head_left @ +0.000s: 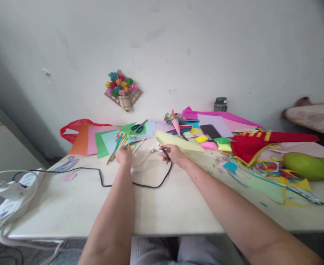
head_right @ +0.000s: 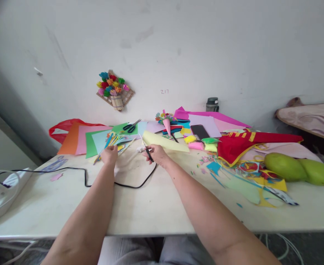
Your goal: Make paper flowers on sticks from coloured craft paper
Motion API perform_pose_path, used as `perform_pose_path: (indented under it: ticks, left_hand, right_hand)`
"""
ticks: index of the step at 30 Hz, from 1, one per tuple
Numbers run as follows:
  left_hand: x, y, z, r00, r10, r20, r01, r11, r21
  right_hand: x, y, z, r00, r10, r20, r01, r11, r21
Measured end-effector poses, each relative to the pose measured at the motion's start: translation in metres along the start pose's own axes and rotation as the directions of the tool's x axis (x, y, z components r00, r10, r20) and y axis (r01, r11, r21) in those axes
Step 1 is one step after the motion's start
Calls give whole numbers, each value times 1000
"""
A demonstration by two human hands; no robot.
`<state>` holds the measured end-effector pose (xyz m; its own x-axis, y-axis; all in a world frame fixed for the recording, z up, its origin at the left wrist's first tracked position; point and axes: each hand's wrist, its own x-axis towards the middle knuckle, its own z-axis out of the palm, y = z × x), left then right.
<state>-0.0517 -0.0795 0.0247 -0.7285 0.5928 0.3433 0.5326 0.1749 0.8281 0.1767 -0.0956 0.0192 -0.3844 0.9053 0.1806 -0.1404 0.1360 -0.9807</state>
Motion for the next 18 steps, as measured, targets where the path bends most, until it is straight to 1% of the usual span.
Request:
perform_pose_path:
  ticks: [1,3,5,6,7,8,9,10,11,12,14,15,17,18]
  left_hand:
    - [-2,5,-3,999,-14,-41,16,999,40]
    - [-5,13,-7,994,-32,-104,39,997,62]
    - [-8,19,-7,994,-12,-104,17,999,43]
    - [-11,22,-5,997,16,-74,-15,1000,16]
    - [-14,25,-2,998,52,-20,-52,998,-33]
    - [-18,28,1,995,87,57,-81,991,-105]
    - [-23,31,5,982,106,157,-73,976,-206]
    - [-28,34,9,951,112,289,-13,946,-324]
    - [-34,37,12,899,111,423,79,910,-408]
    - [-40,39,15,835,108,540,176,877,-448]
    - [-49,43,18,745,97,660,342,793,-504]
    - [-53,44,20,708,102,699,406,751,-521]
    - [-56,43,22,658,117,744,491,683,-541]
    - [-57,42,23,639,124,759,514,664,-542]
  right_hand:
    - [0,0,0,1000,-1,1,1,1000,2]
    - [0,0,1,1000,-6,4,6,1000,7]
    - [-1,-2,2,1000,-7,11,7,1000,1]
    - [-2,-3,3,1000,-5,13,5,1000,-7]
    - [-3,-5,3,1000,-2,17,2,1000,-18]
    - [-4,-7,4,1000,3,21,-2,1000,-29]
    - [-5,-8,4,1000,8,25,-7,999,-40]
    - [-6,-10,4,1000,11,29,-10,999,-47]
    - [-7,-12,4,999,13,34,-11,999,-50]
    - [-8,-13,4,999,13,39,-11,999,-51]
    - [-9,-15,4,999,9,44,-7,999,-51]
    - [-10,-16,4,999,6,45,-4,999,-51]
    - [-10,-17,4,999,0,45,2,998,-55]
    - [-10,-18,4,999,-2,49,5,998,-55]
